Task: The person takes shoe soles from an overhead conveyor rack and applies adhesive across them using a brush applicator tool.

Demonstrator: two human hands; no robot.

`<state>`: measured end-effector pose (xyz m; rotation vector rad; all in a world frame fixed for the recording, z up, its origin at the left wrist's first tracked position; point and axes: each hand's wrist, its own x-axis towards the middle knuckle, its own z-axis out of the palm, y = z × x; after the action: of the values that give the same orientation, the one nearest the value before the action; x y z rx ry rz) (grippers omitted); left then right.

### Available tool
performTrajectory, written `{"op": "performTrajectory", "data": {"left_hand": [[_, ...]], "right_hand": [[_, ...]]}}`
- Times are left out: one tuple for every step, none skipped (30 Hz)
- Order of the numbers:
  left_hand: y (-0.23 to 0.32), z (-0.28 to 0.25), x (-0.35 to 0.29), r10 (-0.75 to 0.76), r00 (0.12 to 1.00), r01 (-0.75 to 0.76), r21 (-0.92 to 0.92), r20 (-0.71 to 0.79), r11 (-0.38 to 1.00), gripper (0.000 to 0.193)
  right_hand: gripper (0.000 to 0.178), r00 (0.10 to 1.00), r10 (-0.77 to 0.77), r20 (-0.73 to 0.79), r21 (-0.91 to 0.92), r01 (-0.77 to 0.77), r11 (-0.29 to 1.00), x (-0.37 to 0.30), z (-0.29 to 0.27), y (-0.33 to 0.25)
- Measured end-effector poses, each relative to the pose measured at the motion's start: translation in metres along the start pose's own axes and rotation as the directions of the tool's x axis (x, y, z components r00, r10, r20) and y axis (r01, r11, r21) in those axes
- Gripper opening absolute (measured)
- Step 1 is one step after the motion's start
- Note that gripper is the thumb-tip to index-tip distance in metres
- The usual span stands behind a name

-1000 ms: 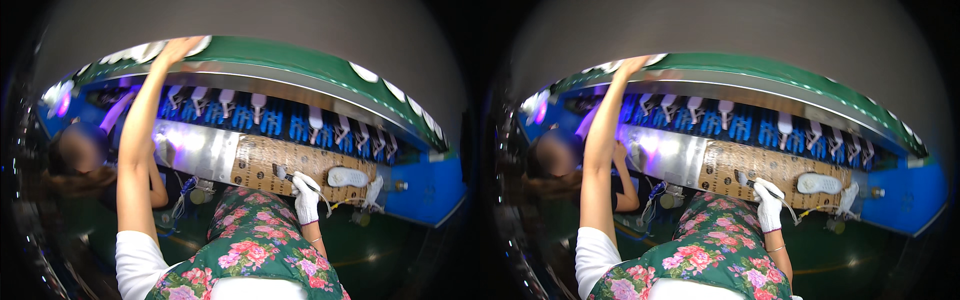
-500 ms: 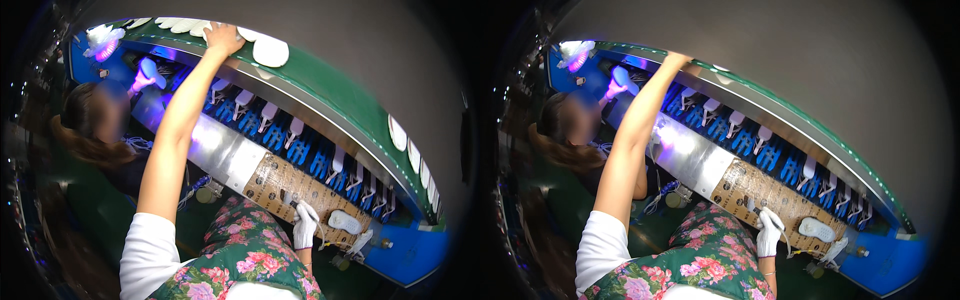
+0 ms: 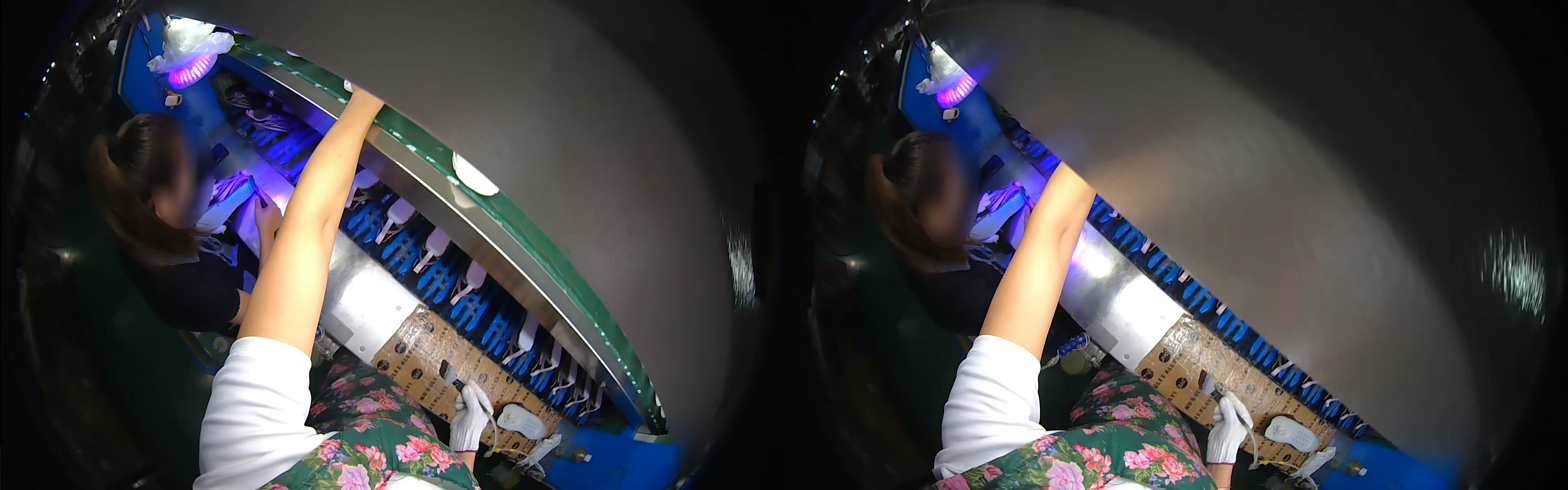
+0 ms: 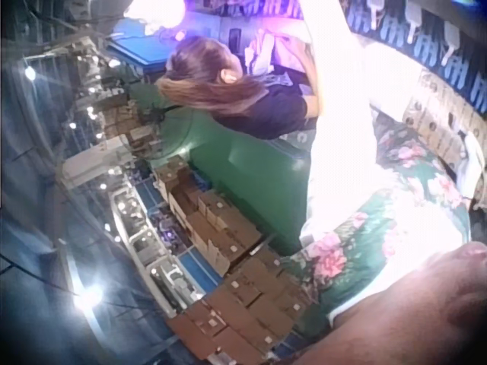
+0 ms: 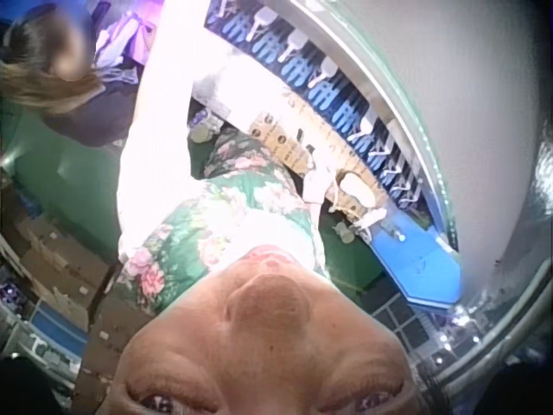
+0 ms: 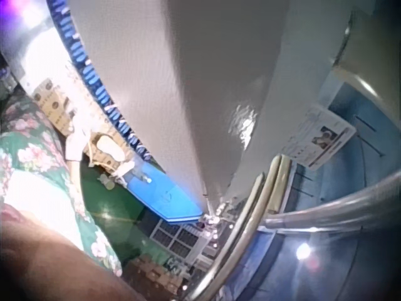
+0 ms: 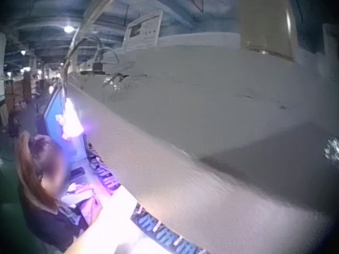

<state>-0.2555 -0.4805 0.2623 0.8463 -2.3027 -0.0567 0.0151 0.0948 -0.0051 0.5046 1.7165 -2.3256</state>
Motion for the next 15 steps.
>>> {"op": "performTrajectory", "data": {"left_hand": [[-0.005, 0.001, 0.010, -0.016, 1.000, 0.016, -0.019, -0.001, 1.000, 0.073], [-0.011, 0.002, 0.019, -0.039, 0.999, 0.039, -0.038, -0.002, 0.999, 0.072], [-0.015, 0.004, 0.025, -0.059, 0.998, 0.058, -0.060, -0.004, 0.996, 0.071], [-0.019, 0.004, 0.032, -0.078, 0.997, 0.077, -0.083, -0.004, 0.994, 0.070], [-0.023, 0.005, 0.037, -0.095, 0.995, 0.094, -0.104, -0.008, 0.990, 0.070], [-0.026, 0.006, 0.040, -0.112, 0.994, 0.110, -0.131, -0.010, 0.985, 0.069], [-0.028, 0.007, 0.042, -0.126, 0.992, 0.122, -0.150, -0.016, 0.981, 0.068], [-0.029, 0.007, 0.044, -0.141, 0.990, 0.135, -0.174, -0.024, 0.976, 0.068], [-0.028, 0.007, 0.046, -0.151, 0.988, 0.141, -0.196, -0.035, 0.970, 0.067], [-0.028, 0.006, 0.047, -0.162, 0.986, 0.149, -0.220, -0.046, 0.964, 0.066], [-0.029, 0.006, 0.044, -0.177, 0.982, 0.157, -0.247, -0.061, 0.956, 0.066], [-0.030, 0.003, 0.040, -0.189, 0.979, 0.162, -0.278, -0.075, 0.947, 0.065], [-0.032, -0.001, 0.037, -0.201, 0.976, 0.164, -0.313, -0.089, 0.936, 0.064], [-0.036, -0.006, 0.034, -0.215, 0.970, 0.164, -0.352, -0.110, 0.921, 0.063], [-0.038, -0.010, 0.032, -0.224, 0.968, 0.162, -0.394, -0.117, 0.905, 0.063]], "right_hand": [[0.023, 1.000, 0.010, -0.005, 0.004, -0.010, 1.000, -0.002, 0.003, -0.003], [0.023, 1.000, 0.008, -0.010, -0.009, -0.008, 1.000, -0.004, 0.006, -0.005], [0.023, 1.000, 0.016, -0.019, -0.010, -0.016, 1.000, -0.005, 0.006, -0.005], [0.023, 1.000, 0.023, -0.021, -0.006, -0.023, 1.000, -0.006, 0.007, -0.007], [0.023, 0.999, 0.032, -0.023, 0.000, -0.032, 0.999, -0.006, 0.008, -0.009], [0.023, 0.999, 0.026, -0.026, -0.002, -0.026, 1.000, -0.005, 0.006, -0.008], [0.024, 1.000, 0.020, -0.024, 0.000, -0.020, 1.000, -0.003, 0.003, -0.006], [0.024, 1.000, 0.016, -0.022, 0.002, -0.015, 1.000, -0.002, 0.001, -0.004], [0.024, 1.000, 0.015, -0.023, 0.001, -0.015, 1.000, -0.002, 0.000, -0.005], [0.024, 1.000, 0.018, -0.020, 0.012, -0.018, 1.000, -0.002, -0.001, -0.005], [0.023, 1.000, 0.023, -0.016, 0.022, -0.023, 1.000, -0.003, -0.001, -0.006], [0.023, 1.000, 0.026, -0.015, 0.021, -0.025, 0.999, -0.004, -0.002, -0.007], [0.023, 1.000, 0.010, -0.012, 0.020, -0.010, 1.000, -0.004, -0.002, -0.008], [0.023, 1.000, -0.004, -0.008, 0.019, 0.004, 1.000, -0.005, -0.003, -0.010], [0.023, 1.000, 0.002, -0.003, 0.016, -0.002, 1.000, -0.004, -0.003, -0.011]]}}
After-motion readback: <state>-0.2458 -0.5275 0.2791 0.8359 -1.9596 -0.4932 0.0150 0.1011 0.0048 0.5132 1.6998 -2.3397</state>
